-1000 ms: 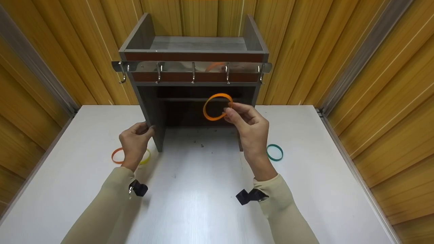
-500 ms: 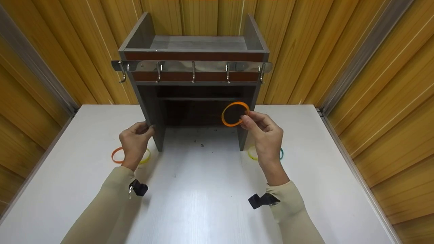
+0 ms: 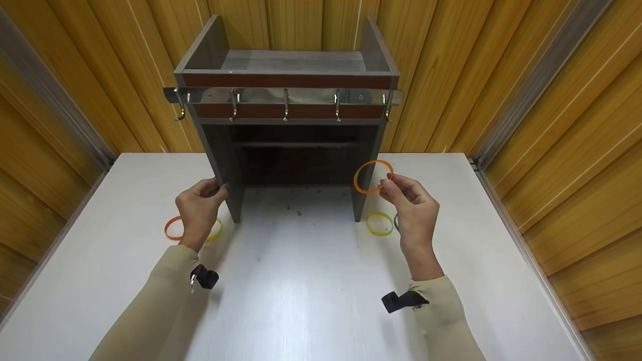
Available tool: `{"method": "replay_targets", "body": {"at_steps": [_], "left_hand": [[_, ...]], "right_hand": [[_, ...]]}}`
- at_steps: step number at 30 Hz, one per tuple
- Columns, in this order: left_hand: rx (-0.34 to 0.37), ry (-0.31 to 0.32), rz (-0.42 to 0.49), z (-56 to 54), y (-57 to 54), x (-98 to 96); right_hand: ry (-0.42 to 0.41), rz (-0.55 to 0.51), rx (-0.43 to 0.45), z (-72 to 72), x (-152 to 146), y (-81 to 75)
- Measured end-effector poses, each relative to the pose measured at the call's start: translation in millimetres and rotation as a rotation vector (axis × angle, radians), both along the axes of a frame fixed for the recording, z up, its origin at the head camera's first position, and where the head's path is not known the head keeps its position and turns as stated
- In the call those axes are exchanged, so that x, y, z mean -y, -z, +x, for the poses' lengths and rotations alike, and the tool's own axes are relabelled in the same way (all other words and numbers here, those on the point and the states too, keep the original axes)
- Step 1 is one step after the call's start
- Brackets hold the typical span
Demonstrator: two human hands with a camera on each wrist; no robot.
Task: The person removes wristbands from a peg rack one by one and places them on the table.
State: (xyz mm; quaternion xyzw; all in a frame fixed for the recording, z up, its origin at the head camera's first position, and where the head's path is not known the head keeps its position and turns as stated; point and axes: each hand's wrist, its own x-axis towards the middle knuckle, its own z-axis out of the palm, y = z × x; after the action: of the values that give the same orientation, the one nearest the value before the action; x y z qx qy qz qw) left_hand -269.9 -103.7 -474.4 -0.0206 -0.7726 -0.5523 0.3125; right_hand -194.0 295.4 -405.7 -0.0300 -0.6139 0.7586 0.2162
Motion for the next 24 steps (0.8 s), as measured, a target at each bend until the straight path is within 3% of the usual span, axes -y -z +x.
{"method": "replay_targets", "body": {"at_steps": [15,24], "left_hand": [[0.003,-0.001,0.011,-0.9,-0.2,0.1],[0.009,-0.004,0.005,-0.7,-0.5,-0.7]], "right_hand": [[0.065,-0.194,0.026,-3.8,-37,23.5],[0.089,-0.264,0.128,-9.1,-63,37.9]]}}
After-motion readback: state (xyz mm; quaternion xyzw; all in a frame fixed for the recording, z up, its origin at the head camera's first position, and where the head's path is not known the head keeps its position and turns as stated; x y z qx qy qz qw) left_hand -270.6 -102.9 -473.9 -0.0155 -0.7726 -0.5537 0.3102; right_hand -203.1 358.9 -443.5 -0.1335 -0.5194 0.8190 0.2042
